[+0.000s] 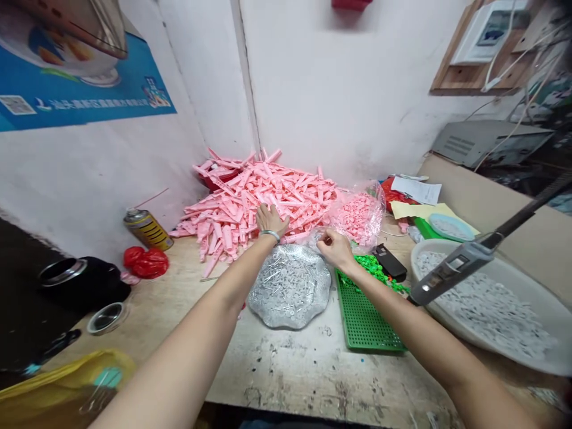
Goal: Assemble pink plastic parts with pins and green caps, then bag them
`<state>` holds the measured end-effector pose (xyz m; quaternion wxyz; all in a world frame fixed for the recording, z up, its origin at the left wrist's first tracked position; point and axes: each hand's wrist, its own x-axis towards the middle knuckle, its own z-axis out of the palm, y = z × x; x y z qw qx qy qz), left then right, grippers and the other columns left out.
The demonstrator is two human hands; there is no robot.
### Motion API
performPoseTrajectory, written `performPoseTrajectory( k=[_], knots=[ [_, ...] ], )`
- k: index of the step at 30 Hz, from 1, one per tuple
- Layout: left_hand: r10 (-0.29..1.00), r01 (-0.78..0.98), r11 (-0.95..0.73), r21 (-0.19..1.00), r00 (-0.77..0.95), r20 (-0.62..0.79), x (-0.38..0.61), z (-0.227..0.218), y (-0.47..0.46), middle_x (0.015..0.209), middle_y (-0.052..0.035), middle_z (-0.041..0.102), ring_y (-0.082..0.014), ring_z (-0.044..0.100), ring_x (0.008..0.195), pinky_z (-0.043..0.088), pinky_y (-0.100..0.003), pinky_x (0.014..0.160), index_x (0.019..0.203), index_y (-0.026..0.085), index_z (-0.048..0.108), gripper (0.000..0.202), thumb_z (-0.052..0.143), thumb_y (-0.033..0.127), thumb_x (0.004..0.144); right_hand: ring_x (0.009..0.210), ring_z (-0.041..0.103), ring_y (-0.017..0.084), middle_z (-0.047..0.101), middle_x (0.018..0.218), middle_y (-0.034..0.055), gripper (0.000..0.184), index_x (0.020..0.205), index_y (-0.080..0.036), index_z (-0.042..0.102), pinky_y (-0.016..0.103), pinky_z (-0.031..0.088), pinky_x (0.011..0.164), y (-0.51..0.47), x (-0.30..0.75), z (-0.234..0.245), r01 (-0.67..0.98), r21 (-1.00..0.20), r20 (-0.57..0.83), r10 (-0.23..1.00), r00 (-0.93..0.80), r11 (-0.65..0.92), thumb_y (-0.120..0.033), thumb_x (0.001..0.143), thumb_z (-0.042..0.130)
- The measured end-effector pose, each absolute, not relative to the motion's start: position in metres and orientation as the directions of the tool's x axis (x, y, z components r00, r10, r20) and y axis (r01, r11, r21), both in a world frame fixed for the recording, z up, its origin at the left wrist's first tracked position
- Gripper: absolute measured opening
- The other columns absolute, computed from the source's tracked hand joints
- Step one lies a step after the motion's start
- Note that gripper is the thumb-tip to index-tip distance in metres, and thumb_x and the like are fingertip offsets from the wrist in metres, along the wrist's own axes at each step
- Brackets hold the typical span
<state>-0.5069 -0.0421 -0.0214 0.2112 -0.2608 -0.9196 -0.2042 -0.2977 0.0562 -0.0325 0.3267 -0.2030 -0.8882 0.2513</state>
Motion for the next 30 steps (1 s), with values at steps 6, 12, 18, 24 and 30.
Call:
performPoseTrajectory(
  k=[6,12,18,24,30],
  knots=[
    [0.435,0.563,0.777,0.283,-0.804,0.405,-0.507,-0.016,-0.03,0.099,-0.0216,0.067,-0.0355,0.058,0.105,0.036,-0.047,0.094,0.116,0.005,0.057,0.04,0.058,0.023,0.08,0.062,0.06,0.014,0.064,0.068,-0.0014,0.007,0.07,-0.02,0.059,0.024,0.043,0.061,0.031,-0.278,-0.028,0.049,-0.681,0.499,0.512,-0.699,0.731,-0.021,0.075,0.055],
    [0.547,0.701,0.654,0.284,-0.698,0.463,-0.477,0.003,-0.062,0.117,-0.0136,0.064,-0.0254,0.061,0.105,0.043,-0.035,0.086,0.119,0.018,0.063,0.034,0.045,0.018,0.09,0.086,0.062,0.019,0.067,0.09,0.0044,0.006,0.077,-0.019,0.062,0.033,0.047,0.08,0.027,-0.252,-0.01,-0.136,-0.578,0.653,0.357,-0.668,0.804,-0.016,0.078,0.057],
    [0.799,0.971,0.046,0.234,-0.176,0.575,-0.376,-0.009,-0.128,0.102,-0.0047,0.069,-0.0182,0.063,0.092,0.047,-0.033,0.085,0.101,0.023,0.071,0.022,0.052,0.022,0.091,0.096,0.06,0.02,0.066,0.102,0.006,0.006,0.08,-0.02,0.064,0.035,0.046,0.086,0.009,-0.225,-0.005,-0.204,-0.551,0.595,0.21,-0.776,0.809,-0.016,0.08,0.06],
    [0.283,0.429,-0.005,0.903,-0.866,0.413,-0.268,-0.055,-0.175,0.123,-0.0104,0.059,-0.0213,0.058,0.108,0.05,-0.037,0.088,0.124,0.024,0.056,0.039,0.064,0.032,0.086,0.064,0.056,0.012,0.067,0.078,0.0008,0.008,0.084,-0.019,0.066,0.024,0.043,0.059,-0.029,-0.179,-0.043,-0.046,-0.9,0.224,0.37,-0.901,0.434,-0.018,0.083,0.058],
    [0.694,-0.56,-0.157,0.813,-0.648,-0.312,-0.237,-0.061,-0.184,0.085,-0.0048,0.062,-0.0098,0.054,0.058,0.043,-0.02,0.046,0.115,0.014,0.058,0.048,0.06,0.052,0.085,0.068,0.057,0.012,0.067,0.082,-0.0001,0.01,0.086,-0.02,0.068,0.025,0.042,0.062,-0.043,-0.154,-0.055,-0.061,-0.84,0.235,0.26,-0.936,0.54,-0.015,0.082,0.061]
  ],
)
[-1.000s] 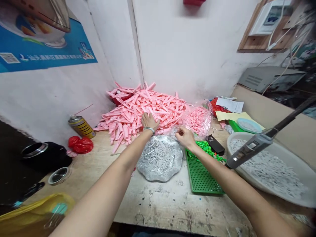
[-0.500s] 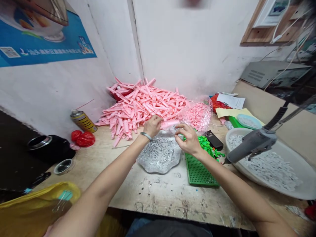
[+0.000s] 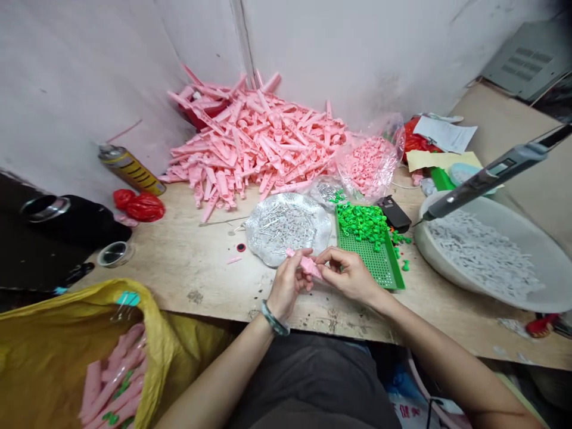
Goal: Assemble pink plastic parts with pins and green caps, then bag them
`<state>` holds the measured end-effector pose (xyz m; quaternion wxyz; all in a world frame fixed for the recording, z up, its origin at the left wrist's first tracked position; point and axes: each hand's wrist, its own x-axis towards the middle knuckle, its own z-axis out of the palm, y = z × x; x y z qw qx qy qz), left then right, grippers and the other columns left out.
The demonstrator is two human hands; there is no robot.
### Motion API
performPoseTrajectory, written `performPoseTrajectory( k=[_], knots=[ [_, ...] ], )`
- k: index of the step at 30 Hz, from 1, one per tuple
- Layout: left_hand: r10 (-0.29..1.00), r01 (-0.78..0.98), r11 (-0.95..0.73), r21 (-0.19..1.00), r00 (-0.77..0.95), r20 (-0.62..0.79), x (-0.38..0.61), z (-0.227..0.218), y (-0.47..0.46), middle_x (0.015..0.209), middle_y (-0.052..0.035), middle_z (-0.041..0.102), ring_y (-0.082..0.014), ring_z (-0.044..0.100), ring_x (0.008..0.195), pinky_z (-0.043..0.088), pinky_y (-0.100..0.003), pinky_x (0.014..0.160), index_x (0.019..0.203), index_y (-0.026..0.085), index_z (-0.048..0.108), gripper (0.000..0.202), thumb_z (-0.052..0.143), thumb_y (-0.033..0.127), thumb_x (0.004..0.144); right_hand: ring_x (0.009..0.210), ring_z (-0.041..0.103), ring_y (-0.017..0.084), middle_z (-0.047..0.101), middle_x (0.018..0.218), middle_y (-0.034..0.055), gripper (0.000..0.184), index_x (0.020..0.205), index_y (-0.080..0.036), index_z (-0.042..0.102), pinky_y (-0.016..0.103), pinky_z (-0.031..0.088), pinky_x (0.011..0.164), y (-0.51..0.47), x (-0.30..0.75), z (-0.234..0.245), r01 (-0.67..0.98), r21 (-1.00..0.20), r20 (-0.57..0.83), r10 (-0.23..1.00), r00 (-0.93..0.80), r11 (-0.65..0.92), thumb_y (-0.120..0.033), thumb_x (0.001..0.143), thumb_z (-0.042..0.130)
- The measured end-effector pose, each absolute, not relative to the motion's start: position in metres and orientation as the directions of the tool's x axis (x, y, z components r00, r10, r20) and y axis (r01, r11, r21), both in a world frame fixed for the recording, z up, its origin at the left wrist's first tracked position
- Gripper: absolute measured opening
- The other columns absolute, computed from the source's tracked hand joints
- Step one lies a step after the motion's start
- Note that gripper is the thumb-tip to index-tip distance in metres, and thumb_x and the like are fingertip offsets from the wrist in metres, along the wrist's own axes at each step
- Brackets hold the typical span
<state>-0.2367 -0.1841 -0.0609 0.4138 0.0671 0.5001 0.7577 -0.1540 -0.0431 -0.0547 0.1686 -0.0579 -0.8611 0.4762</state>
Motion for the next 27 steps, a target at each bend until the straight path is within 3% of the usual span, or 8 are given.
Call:
performPoseTrajectory(
  k=[4,15,23,25,27],
  knots=[
    [0.7,-0.526,-0.056,0.849,-0.627,-0.342,-0.238,-0.064,-0.183,0.071,-0.0007,0.06,-0.0098,0.054,0.053,0.045,-0.02,0.046,0.101,0.013,0.062,0.046,0.07,0.051,0.077,0.084,0.061,0.015,0.067,0.091,0.0018,0.013,0.085,-0.021,0.068,0.029,0.047,0.077,-0.042,-0.149,-0.049,-0.12,-0.804,0.274,0.185,-0.944,0.583,-0.011,0.083,0.059],
    [0.648,-0.318,-0.023,0.948,-0.727,-0.228,-0.234,-0.078,-0.178,0.058,0.0008,0.059,-0.0095,0.049,0.047,0.038,-0.021,0.045,0.09,0.012,0.068,0.041,0.066,0.052,0.08,0.084,0.06,0.015,0.064,0.091,0.0032,0.012,0.086,-0.019,0.067,0.029,0.049,0.076,-0.04,-0.145,-0.047,-0.141,-0.779,0.302,0.169,-0.938,0.611,-0.012,0.086,0.057],
    [0.617,-0.075,0.064,0.995,-0.78,-0.098,-0.233,-0.072,-0.181,0.066,-0.0023,0.064,-0.0119,0.054,0.057,0.041,-0.021,0.051,0.092,0.015,0.072,0.034,0.062,0.047,0.084,0.089,0.054,0.021,0.06,0.096,0.0083,0.012,0.087,-0.018,0.066,0.032,0.046,0.074,-0.055,-0.141,-0.04,-0.087,-0.437,0.352,0.081,-0.932,0.895,-0.017,0.089,0.054],
    [0.597,-0.11,0.064,0.992,-0.792,-0.127,-0.235,-0.073,-0.183,0.062,-0.002,0.062,-0.0114,0.052,0.054,0.039,-0.021,0.048,0.09,0.014,0.072,0.036,0.065,0.048,0.082,0.09,0.054,0.021,0.061,0.097,0.0079,0.013,0.088,-0.019,0.068,0.032,0.046,0.074,-0.053,-0.146,-0.041,-0.118,-0.438,0.341,0.044,-0.939,0.891,-0.02,0.091,0.055],
    [0.573,-0.271,0.0,0.963,-0.789,-0.222,-0.237,-0.076,-0.185,0.058,-0.0005,0.059,-0.0099,0.048,0.048,0.037,-0.02,0.044,0.09,0.013,0.07,0.041,0.066,0.052,0.08,0.089,0.056,0.019,0.062,0.098,0.0054,0.012,0.089,-0.022,0.068,0.032,0.047,0.077,-0.043,-0.157,-0.045,-0.14,-0.515,0.322,0.039,-0.946,0.846,-0.024,0.091,0.057]
  ],
)
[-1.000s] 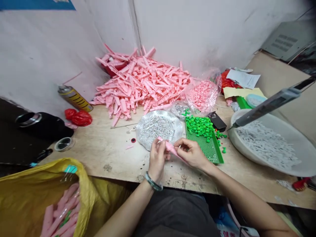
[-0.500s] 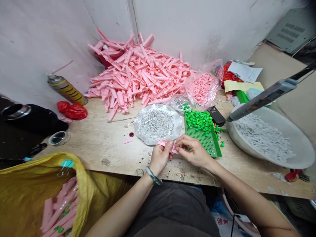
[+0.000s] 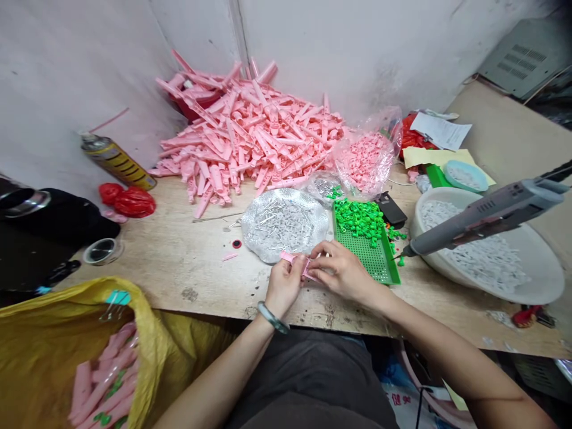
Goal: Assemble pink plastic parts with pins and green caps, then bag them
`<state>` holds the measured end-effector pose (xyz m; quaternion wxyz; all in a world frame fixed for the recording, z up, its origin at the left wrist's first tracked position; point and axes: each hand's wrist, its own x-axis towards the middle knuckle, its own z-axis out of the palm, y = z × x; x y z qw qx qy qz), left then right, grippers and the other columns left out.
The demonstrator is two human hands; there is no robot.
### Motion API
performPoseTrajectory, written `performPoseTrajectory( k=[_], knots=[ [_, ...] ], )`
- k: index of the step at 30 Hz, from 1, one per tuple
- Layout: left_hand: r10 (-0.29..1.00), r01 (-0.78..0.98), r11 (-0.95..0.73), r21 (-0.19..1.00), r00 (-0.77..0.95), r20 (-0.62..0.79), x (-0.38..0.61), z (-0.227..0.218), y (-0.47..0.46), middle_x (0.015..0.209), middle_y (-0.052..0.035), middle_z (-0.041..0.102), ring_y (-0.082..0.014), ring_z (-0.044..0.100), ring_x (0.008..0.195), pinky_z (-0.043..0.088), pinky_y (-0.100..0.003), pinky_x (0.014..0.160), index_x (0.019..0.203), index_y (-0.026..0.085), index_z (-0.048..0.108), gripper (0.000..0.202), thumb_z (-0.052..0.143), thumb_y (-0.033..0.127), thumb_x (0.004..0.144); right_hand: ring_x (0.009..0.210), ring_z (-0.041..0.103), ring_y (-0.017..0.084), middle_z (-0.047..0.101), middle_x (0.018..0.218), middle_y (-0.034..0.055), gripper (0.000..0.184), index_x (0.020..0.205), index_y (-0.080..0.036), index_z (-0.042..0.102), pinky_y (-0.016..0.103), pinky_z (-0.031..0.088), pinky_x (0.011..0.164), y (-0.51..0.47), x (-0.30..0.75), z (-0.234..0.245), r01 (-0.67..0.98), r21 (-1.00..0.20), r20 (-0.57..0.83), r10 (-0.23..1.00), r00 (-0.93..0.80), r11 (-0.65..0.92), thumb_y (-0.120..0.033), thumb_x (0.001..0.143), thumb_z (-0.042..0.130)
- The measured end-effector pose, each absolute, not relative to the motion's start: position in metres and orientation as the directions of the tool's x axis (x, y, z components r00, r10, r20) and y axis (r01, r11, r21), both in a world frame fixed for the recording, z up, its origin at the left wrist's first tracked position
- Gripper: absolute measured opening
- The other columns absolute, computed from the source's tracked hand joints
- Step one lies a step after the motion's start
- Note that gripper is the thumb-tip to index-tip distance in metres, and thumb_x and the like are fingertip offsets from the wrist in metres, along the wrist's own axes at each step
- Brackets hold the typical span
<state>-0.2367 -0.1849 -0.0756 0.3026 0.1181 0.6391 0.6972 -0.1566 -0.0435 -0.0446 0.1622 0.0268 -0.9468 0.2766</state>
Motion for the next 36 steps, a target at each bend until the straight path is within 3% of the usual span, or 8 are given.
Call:
performPoseTrajectory(
  k=[4,8,12,17,24,29,33,36],
  knots=[
    [0.534,-0.556,-0.123,0.822,-0.735,-0.417,-0.237,-0.076,-0.187,0.07,-0.0043,0.066,-0.0095,0.053,0.047,0.043,-0.021,0.044,0.099,0.013,0.06,0.048,0.062,0.058,0.081,0.087,0.057,0.02,0.064,0.093,0.0056,0.01,0.095,-0.02,0.067,0.034,0.046,0.079,-0.014,-0.192,-0.061,0.068,-0.49,0.296,0.239,-0.925,0.869,-0.023,0.089,0.06],
    [0.579,-0.646,-0.165,0.745,-0.675,-0.457,-0.237,-0.069,-0.188,0.082,-0.009,0.07,-0.0109,0.061,0.053,0.05,-0.022,0.048,0.102,0.013,0.058,0.046,0.065,0.053,0.08,0.09,0.057,0.022,0.065,0.094,0.0084,0.01,0.086,-0.019,0.069,0.035,0.044,0.08,-0.002,-0.211,-0.069,0.11,-0.317,0.288,0.206,-0.935,0.942,-0.018,0.086,0.059],
    [0.543,-0.59,-0.173,0.789,-0.725,-0.423,-0.24,-0.068,-0.186,0.082,-0.007,0.069,-0.0102,0.062,0.055,0.053,-0.022,0.051,0.105,0.012,0.06,0.043,0.072,0.043,0.078,0.08,0.062,0.018,0.068,0.089,0.0035,0.012,0.096,-0.02,0.064,0.03,0.045,0.073,-0.018,-0.192,-0.054,0.12,-0.465,0.277,0.272,-0.922,0.877,-0.02,0.089,0.054],
    [0.554,-0.535,-0.162,0.829,-0.744,-0.372,-0.24,-0.077,-0.179,0.072,-0.0038,0.067,-0.0105,0.061,0.054,0.053,-0.021,0.049,0.101,0.01,0.064,0.044,0.072,0.046,0.077,0.085,0.063,0.016,0.068,0.098,0.0038,0.012,0.095,-0.02,0.065,0.028,0.049,0.074,-0.046,-0.162,-0.04,-0.081,-0.549,0.318,0.118,-0.941,0.832,-0.017,0.09,0.055],
    [0.536,-0.494,-0.111,0.863,-0.76,-0.367,-0.235,-0.076,-0.178,0.072,-0.0039,0.07,-0.0147,0.065,0.057,0.054,-0.024,0.052,0.101,0.013,0.067,0.043,0.071,0.048,0.077,0.096,0.065,0.022,0.07,0.108,0.0096,0.026,0.111,-0.02,0.067,0.036,0.055,0.081,-0.064,-0.148,-0.056,-0.137,-0.304,0.414,0.001,-0.91,0.943,-0.016,0.093,0.049],
    [0.47,-0.485,-0.125,0.866,-0.797,-0.379,-0.233,-0.078,-0.186,0.082,-0.0064,0.073,-0.0187,0.07,0.071,0.055,-0.025,0.058,0.102,0.014,0.068,0.041,0.071,0.046,0.078,0.12,0.058,0.027,0.059,0.132,0.0152,0.049,0.134,-0.012,0.054,0.042,0.05,0.102,-0.082,-0.135,-0.056,-0.186,-0.292,0.373,-0.067,-0.925,0.938,-0.013,0.086,0.051],
    [0.444,-0.469,-0.15,0.87,-0.818,-0.365,-0.234,-0.083,-0.194,0.077,-0.0058,0.073,-0.0193,0.069,0.068,0.055,-0.026,0.058,0.103,0.013,0.068,0.045,0.071,0.049,0.076,0.121,0.056,0.029,0.063,0.126,0.0156,0.051,0.133,-0.009,0.054,0.045,0.046,0.105,-0.088,-0.133,-0.048,-0.249,-0.34,0.355,-0.121,-0.927,0.907,-0.013,0.082,0.052],
    [0.461,-0.488,-0.135,0.862,-0.801,-0.381,-0.234,-0.083,-0.197,0.071,-0.0038,0.07,-0.0149,0.064,0.055,0.052,-0.024,0.05,0.102,0.012,0.066,0.045,0.072,0.049,0.076,0.102,0.062,0.023,0.07,0.109,0.0085,0.034,0.119,-0.018,0.063,0.041,0.052,0.092,-0.072,-0.148,-0.046,-0.17,-0.454,0.377,0.016,-0.926,0.875,-0.016,0.088,0.051]
  ],
)
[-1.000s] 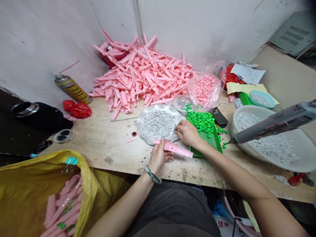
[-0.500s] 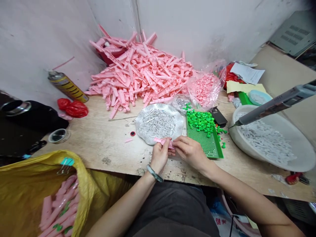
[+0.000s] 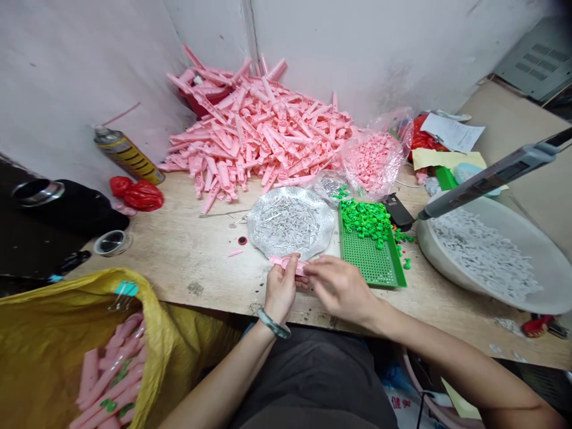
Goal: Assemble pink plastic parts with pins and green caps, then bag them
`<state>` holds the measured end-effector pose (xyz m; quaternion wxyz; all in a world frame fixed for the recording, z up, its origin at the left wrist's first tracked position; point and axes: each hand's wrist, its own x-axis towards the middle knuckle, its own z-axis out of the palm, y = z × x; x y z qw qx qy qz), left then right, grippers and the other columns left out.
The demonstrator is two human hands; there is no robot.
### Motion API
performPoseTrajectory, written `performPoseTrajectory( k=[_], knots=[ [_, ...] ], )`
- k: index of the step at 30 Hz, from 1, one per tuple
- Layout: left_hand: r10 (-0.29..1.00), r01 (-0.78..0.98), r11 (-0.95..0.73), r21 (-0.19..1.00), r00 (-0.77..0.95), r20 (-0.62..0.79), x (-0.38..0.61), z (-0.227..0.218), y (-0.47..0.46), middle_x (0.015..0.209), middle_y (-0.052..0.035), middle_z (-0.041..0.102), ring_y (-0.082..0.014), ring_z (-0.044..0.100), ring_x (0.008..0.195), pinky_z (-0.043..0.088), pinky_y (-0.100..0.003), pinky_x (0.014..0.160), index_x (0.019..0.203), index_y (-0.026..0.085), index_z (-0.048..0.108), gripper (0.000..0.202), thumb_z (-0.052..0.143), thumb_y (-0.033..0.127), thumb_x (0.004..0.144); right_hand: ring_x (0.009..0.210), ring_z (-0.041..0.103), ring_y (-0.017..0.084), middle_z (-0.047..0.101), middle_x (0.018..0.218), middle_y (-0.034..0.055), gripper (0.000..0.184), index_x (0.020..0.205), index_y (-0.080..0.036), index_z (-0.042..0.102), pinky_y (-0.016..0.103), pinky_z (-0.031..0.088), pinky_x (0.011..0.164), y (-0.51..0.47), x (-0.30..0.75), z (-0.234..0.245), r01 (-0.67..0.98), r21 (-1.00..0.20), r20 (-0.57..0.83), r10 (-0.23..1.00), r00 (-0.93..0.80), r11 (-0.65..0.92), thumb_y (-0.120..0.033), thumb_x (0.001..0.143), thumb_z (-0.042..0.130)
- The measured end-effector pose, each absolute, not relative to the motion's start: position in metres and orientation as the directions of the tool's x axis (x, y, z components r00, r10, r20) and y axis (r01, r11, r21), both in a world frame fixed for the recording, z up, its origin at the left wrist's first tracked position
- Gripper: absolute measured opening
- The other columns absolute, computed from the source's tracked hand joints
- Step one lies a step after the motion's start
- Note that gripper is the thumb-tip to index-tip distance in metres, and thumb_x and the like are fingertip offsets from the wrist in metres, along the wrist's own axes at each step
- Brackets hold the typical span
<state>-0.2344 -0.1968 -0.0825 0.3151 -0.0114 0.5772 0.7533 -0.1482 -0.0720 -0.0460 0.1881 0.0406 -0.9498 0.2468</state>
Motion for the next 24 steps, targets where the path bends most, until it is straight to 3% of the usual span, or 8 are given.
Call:
performPoseTrajectory(
  k=[3,6,9,11,16,20,24],
  knots=[
    [0.499,-0.511,-0.121,0.851,-0.773,-0.392,-0.234,-0.079,-0.195,0.075,-0.0056,0.071,-0.0109,0.06,0.049,0.049,-0.021,0.045,0.101,0.011,0.064,0.043,0.071,0.047,0.078,0.09,0.058,0.024,0.068,0.094,0.0086,0.019,0.1,-0.02,0.071,0.04,0.05,0.077,-0.042,-0.176,-0.055,0.051,-0.387,0.336,0.192,-0.922,0.921,-0.02,0.09,0.054],
    [0.522,-0.51,-0.125,0.851,-0.763,-0.381,-0.234,-0.075,-0.191,0.081,-0.0087,0.072,-0.0096,0.059,0.049,0.048,-0.02,0.044,0.101,0.011,0.063,0.043,0.069,0.047,0.079,0.091,0.054,0.027,0.065,0.09,0.011,0.012,0.085,-0.02,0.072,0.038,0.046,0.074,-0.017,-0.199,-0.069,0.144,-0.256,0.253,0.21,-0.944,0.956,-0.017,0.085,0.061],
    [0.534,-0.511,-0.127,0.85,-0.757,-0.376,-0.235,-0.074,-0.189,0.082,-0.0092,0.071,-0.0097,0.06,0.05,0.049,-0.02,0.045,0.104,0.01,0.062,0.043,0.068,0.045,0.081,0.086,0.055,0.025,0.066,0.085,0.0099,0.014,0.081,-0.019,0.069,0.037,0.044,0.076,-0.012,-0.205,-0.074,0.157,-0.263,0.24,0.222,-0.945,0.952,-0.011,0.084,0.058],
    [0.526,-0.515,-0.127,0.848,-0.759,-0.383,-0.236,-0.074,-0.188,0.08,-0.0079,0.07,-0.0097,0.06,0.051,0.05,-0.02,0.046,0.105,0.01,0.062,0.041,0.067,0.043,0.082,0.084,0.057,0.023,0.067,0.085,0.008,0.013,0.083,-0.018,0.066,0.036,0.044,0.077,-0.018,-0.199,-0.069,0.13,-0.334,0.28,0.23,-0.932,0.933,-0.01,0.085,0.056],
    [0.511,-0.51,-0.14,0.849,-0.771,-0.38,-0.239,-0.076,-0.186,0.072,-0.0038,0.065,-0.0113,0.06,0.053,0.053,-0.022,0.048,0.103,0.01,0.061,0.038,0.065,0.042,0.083,0.083,0.064,0.016,0.069,0.09,0.0015,0.011,0.095,-0.02,0.063,0.028,0.049,0.076,-0.049,-0.172,-0.051,-0.067,-0.661,0.354,0.232,-0.906,0.747,-0.014,0.087,0.059],
    [0.529,-0.483,-0.125,0.866,-0.771,-0.354,-0.236,-0.078,-0.182,0.069,-0.0035,0.065,-0.011,0.06,0.052,0.052,-0.021,0.048,0.1,0.01,0.062,0.037,0.064,0.043,0.083,0.088,0.066,0.017,0.071,0.097,0.003,0.017,0.103,-0.021,0.063,0.029,0.051,0.078,-0.064,-0.159,-0.052,-0.112,-0.638,0.429,0.231,-0.873,0.762,-0.014,0.089,0.058],
    [0.528,-0.482,-0.102,0.87,-0.768,-0.363,-0.234,-0.079,-0.18,0.065,-0.0018,0.064,-0.012,0.059,0.05,0.052,-0.022,0.048,0.104,0.01,0.064,0.039,0.063,0.043,0.084,0.083,0.067,0.018,0.072,0.093,0.0051,0.015,0.103,-0.018,0.064,0.031,0.053,0.075,-0.065,-0.156,-0.059,-0.146,-0.501,0.503,0.15,-0.852,0.853,-0.015,0.091,0.056]
  ],
)
